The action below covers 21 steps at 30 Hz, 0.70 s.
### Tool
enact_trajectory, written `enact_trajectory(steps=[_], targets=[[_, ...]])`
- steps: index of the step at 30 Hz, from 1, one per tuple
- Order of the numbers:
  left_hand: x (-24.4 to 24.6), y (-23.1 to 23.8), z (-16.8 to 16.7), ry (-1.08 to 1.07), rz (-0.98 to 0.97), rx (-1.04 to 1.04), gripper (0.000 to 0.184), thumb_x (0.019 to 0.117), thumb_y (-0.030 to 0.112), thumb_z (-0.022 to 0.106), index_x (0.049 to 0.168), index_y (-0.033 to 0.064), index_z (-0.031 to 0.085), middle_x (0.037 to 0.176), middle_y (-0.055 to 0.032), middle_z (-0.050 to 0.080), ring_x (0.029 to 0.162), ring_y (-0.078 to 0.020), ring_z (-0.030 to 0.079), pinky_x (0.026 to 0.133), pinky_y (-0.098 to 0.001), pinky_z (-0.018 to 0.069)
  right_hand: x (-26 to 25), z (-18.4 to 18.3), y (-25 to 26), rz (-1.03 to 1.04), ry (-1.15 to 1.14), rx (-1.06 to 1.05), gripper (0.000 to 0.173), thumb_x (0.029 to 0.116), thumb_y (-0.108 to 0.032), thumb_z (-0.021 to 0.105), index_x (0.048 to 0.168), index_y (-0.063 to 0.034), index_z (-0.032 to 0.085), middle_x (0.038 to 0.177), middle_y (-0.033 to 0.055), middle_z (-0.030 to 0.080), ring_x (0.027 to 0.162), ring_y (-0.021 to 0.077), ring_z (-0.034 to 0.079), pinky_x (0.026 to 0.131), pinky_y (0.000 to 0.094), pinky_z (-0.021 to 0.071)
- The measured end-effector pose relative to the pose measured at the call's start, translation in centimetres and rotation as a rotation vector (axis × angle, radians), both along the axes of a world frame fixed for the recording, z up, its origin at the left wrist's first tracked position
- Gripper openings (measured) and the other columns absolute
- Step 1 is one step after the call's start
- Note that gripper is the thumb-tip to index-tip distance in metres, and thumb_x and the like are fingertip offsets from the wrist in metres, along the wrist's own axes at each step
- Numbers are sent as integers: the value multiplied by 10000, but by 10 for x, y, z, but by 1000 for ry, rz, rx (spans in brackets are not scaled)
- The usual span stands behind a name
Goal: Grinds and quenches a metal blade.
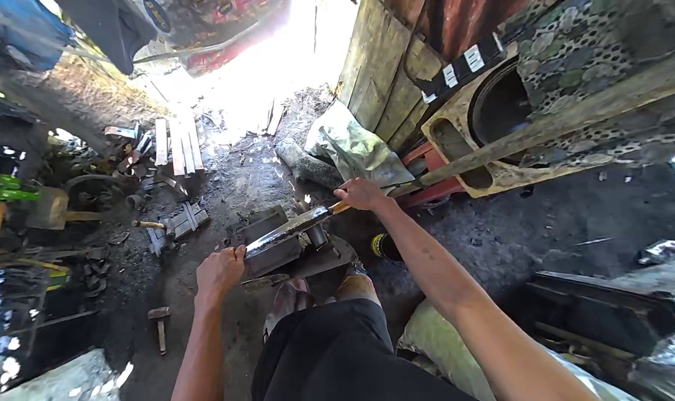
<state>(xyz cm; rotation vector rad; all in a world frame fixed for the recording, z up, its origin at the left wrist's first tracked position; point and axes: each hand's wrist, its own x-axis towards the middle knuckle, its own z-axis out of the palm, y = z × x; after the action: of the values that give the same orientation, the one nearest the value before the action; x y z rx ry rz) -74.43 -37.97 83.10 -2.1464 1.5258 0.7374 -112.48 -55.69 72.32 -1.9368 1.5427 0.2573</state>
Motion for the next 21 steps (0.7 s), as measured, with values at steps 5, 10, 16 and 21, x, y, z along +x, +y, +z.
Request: enact_trajectory(steps=[5,10,16,21], targets=[[-12,-6,-14,61,-18,-33,695,1048,648,222,993,137,690,1001,-148,724,1025,-365,705,801,-617,540,-23,-5,-6,-70,19,14,473,1074,-446,433,1060,-118,774,1086,187,741,1086,406,691,886,690,519],[27,10,-1,9,32,-39,690,1053,636,244,982,114,690,985,-177,720,1002,-391,707,780,-640,531,21,-6,11,1,-26,-77,499,1077,-473,420,964,-136,771,1016,140,751,1029,366,707,861,651,536],[17,9,-8,46,28,-67,703,1052,652,226,978,120,680,974,-155,718,1001,-363,708,787,-620,536,8,-13,2,-23,-22,-67,507,1076,-468,403,958,-121,754,993,162,746,1014,384,713,817,664,540],[30,16,-1,-9,50,-53,682,1060,627,248,985,108,684,980,-179,718,1004,-396,705,780,-637,532,34,-6,7,23,-30,-84,544,1078,-490,355,1011,-133,760,1058,145,750,1073,361,703,873,641,539]])
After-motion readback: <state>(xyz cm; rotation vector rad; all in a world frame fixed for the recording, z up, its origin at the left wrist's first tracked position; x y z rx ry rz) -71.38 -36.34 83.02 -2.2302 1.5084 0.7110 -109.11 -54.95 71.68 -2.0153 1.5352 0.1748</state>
